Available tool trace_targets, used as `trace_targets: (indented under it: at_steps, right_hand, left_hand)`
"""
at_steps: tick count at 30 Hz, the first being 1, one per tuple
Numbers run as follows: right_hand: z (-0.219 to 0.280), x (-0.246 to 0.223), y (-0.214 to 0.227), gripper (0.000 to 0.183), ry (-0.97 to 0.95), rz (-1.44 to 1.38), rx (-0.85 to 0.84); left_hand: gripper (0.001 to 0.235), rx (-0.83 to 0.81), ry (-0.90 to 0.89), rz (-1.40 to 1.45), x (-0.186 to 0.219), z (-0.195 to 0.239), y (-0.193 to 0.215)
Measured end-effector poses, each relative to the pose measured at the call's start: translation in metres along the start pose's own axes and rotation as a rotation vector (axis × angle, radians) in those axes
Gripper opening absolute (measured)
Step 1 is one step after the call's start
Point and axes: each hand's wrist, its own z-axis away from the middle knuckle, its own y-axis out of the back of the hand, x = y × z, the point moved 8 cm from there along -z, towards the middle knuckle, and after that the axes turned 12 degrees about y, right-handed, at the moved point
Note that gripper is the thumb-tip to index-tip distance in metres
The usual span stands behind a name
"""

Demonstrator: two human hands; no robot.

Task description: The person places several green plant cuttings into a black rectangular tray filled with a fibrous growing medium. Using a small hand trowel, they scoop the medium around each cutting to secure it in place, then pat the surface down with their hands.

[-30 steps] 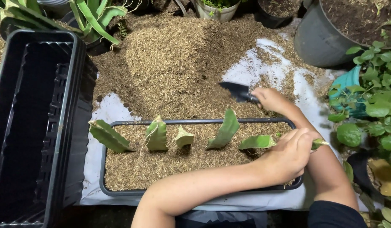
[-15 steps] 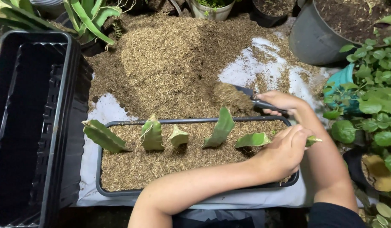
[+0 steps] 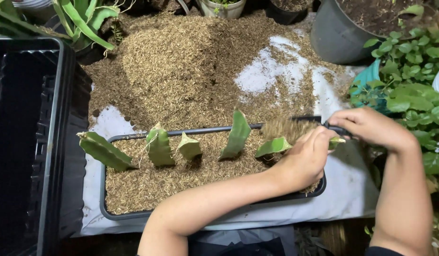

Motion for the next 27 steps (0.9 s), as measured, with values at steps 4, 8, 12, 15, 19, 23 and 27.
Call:
trace_targets:
  at_steps: [4, 8, 12, 15, 19, 23, 27]
  right_hand:
    - [0.028, -0.005, 0.002, 0.027, 0.171, 0.303, 0.312]
    - [0.027, 0.029, -0.024, 0.038, 0.149, 0.260, 0.383]
    - [0.042, -0.002, -0.025, 0.024, 0.465, 0.154, 0.552]
    - [0.033, 0.035, -0.037, 0.039, 0.126, 0.288, 0.509]
    - [0.053, 0.008, -0.042, 0.030, 0.203, 0.164, 0.626]
    - [0.080, 0.006, -0.075, 0.025, 0.060, 0.124, 0.666]
    - [0.110, -0.009, -0.098, 0.028, -0.005, 0.019, 0.795]
  left_hand:
    - [0.046, 0.014, 0.003, -0.013, 0.000, 0.000, 0.002]
    - [0.054, 0.015, -0.031, -0.002, 0.008, -0.001, 0.007]
    - [0.062, -0.016, -0.012, -0.007, 0.006, -0.001, 0.006]
    - [0.053, 0.045, -0.075, -0.016, 0.009, 0.000, 0.010]
    - [0.055, 0.073, -0.088, -0.016, 0.005, -0.001, 0.008]
    - [0.051, 0.091, -0.043, 0.013, -0.011, 0.000, 0.001]
    - [0.043, 0.105, -0.049, -0.008, -0.001, -0.002, 0.010]
